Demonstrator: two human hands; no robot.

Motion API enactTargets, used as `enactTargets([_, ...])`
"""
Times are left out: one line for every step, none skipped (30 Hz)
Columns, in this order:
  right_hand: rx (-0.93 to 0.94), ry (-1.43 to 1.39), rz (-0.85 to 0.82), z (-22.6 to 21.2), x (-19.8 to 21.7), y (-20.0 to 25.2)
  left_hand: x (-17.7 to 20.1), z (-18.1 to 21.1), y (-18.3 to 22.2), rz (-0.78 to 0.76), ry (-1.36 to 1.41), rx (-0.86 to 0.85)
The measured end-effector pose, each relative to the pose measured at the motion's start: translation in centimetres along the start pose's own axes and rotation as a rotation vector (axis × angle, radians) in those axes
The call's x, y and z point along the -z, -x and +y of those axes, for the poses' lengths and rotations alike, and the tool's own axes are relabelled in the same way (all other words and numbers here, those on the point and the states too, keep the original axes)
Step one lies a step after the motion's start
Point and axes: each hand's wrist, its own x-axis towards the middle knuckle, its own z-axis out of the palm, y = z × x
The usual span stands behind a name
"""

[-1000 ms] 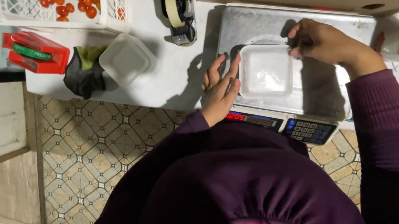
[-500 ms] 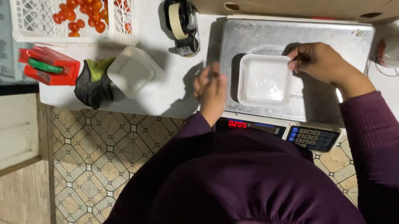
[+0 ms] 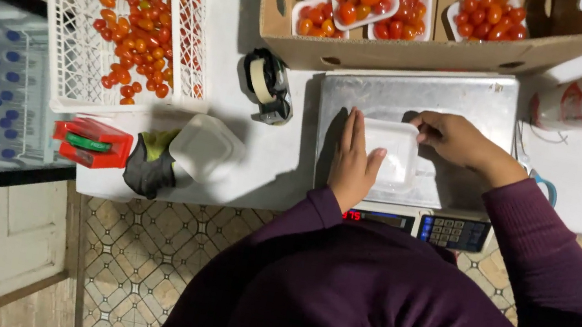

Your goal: The person packages tomatoes by placing them into white trays, weighing each tray on a scale, and sealing the trays with green tape.

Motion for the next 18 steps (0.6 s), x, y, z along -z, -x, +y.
enactTargets([0.001,0.006,-0.013,-0.5,0.2,0.1,0.0,-0.2,0.1,-0.011,0.068,0.052])
enactTargets([0.002,0.012,-0.025,-0.9,0.3,0.1,0.1,-0.4,0.2,-0.022,0.137,0.104])
enactTargets([0.012,0.016,-0.026,-0.7,0.1,0.0,-0.2,-1.0,0.3,-0.011,0.133,0.104])
enactTargets([0.002,0.02,-0.016,-0.5,-0.1,0.0,-0.6,-1.6,0.4,-0.041,0.12,0.155])
enactTargets([-0.008,0.027,-0.004,-0.3,-0.1,-0.2,-0.9,-2.2,0.3,-0.069,0.109,0.205])
enactTargets([0.002,0.033,-0.004,0.3,-0.2,-0.3,-0.1,-2.0,0.3,-0.057,0.107,0.203])
enactTargets([0.007,-0.033,0.009,0.9,-0.3,-0.5,0.5,-1.6,0.4,-0.072,0.202,0.194])
enactTargets([0.013,-0.099,0.022,1.6,-0.4,-0.7,1.2,-1.4,0.5,-0.087,0.296,0.183])
enactTargets([0.02,-0.088,0.013,1.7,-0.6,-0.7,0.8,-1.8,0.4,-0.072,0.301,0.189])
enactTargets([0.026,-0.338,-0.017,1.9,-0.8,-0.6,0.5,-2.2,0.3,-0.048,0.376,0.163])
enactTargets([0.029,-0.586,-0.048,2.1,-0.9,-0.6,0.0,-2.5,0.2,-0.021,0.452,0.136])
enactTargets([0.033,-0.571,-0.061,2.6,-1.4,-0.5,0.1,-2.8,0.6,-0.003,0.459,0.14])
enactTargets([0.058,-0.678,-0.075,3.1,-1.6,-0.5,0.1,-3.0,0.8,0.018,0.524,0.123])
enactTargets([0.082,-0.785,-0.09,3.6,-1.7,-0.6,0.1,-3.3,0.9,0.04,0.589,0.104])
enactTargets([0.087,-0.765,-0.104,2.9,-1.7,-0.2,0.2,-2.8,1.1,0.064,0.598,0.105])
enactTargets([0.117,-0.841,-0.121,2.2,-1.6,0.2,0.3,-2.3,1.4,0.069,0.667,0.111])
enactTargets([0.14,-0.919,-0.142,1.5,-1.8,0.8,0.3,-1.8,2.0,0.075,0.738,0.122])
enactTargets([0.14,-0.9,-0.161,0.1,-1.3,1.2,0.3,-0.9,1.9,0.099,0.748,0.127])
